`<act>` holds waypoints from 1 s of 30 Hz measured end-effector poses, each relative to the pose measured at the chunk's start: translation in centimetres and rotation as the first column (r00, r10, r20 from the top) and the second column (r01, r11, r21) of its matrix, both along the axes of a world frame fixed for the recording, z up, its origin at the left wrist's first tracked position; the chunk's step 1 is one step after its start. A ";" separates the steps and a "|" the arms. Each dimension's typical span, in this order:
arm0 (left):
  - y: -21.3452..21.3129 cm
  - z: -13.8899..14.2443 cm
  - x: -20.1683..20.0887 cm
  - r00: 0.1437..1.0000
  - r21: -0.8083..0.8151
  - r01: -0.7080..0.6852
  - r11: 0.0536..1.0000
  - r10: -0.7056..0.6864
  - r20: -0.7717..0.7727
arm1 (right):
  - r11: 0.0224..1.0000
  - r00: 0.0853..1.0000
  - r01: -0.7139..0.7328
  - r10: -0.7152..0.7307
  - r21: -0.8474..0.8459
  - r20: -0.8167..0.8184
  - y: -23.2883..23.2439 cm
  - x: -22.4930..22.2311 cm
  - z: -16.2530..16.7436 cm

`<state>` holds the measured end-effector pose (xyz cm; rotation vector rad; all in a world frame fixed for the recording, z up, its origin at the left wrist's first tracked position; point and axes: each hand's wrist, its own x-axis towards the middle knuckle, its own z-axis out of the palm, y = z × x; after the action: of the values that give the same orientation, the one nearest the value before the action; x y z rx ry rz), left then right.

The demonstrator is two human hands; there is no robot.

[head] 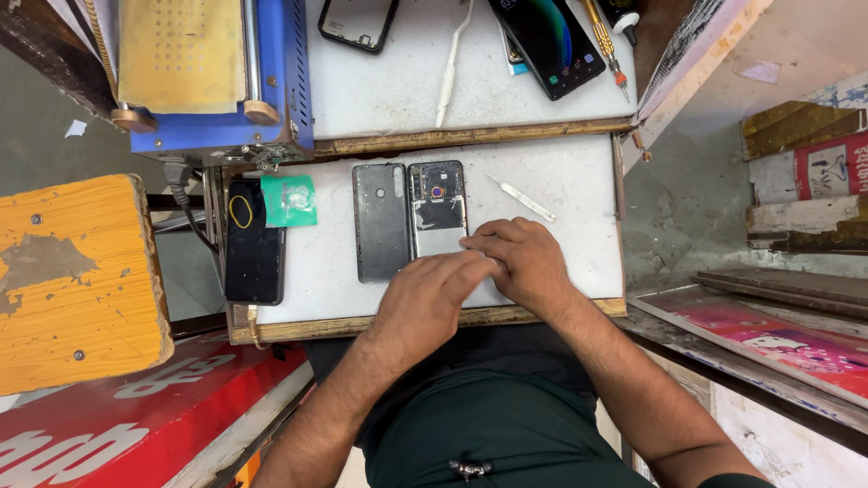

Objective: The person uses a green plastic pry tool to separate the back cover from a smartphone, then uses a red-handled screwdriver to remove screws from the internal frame. The back cover is set aside and the phone remains open on the workbench.

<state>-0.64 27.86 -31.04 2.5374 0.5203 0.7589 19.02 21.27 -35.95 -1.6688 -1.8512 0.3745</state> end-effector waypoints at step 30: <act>0.2 2.5 1.1 0.980 0.005 -0.075 0.997 0.075 -0.183 | 0.998 1.000 0.028 -0.027 -0.055 0.003 -0.1 -0.1 -0.3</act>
<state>0.48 28.04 -28.51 2.6131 0.6802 0.5519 18.93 21.19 -36.27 -1.7305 -1.8327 0.4162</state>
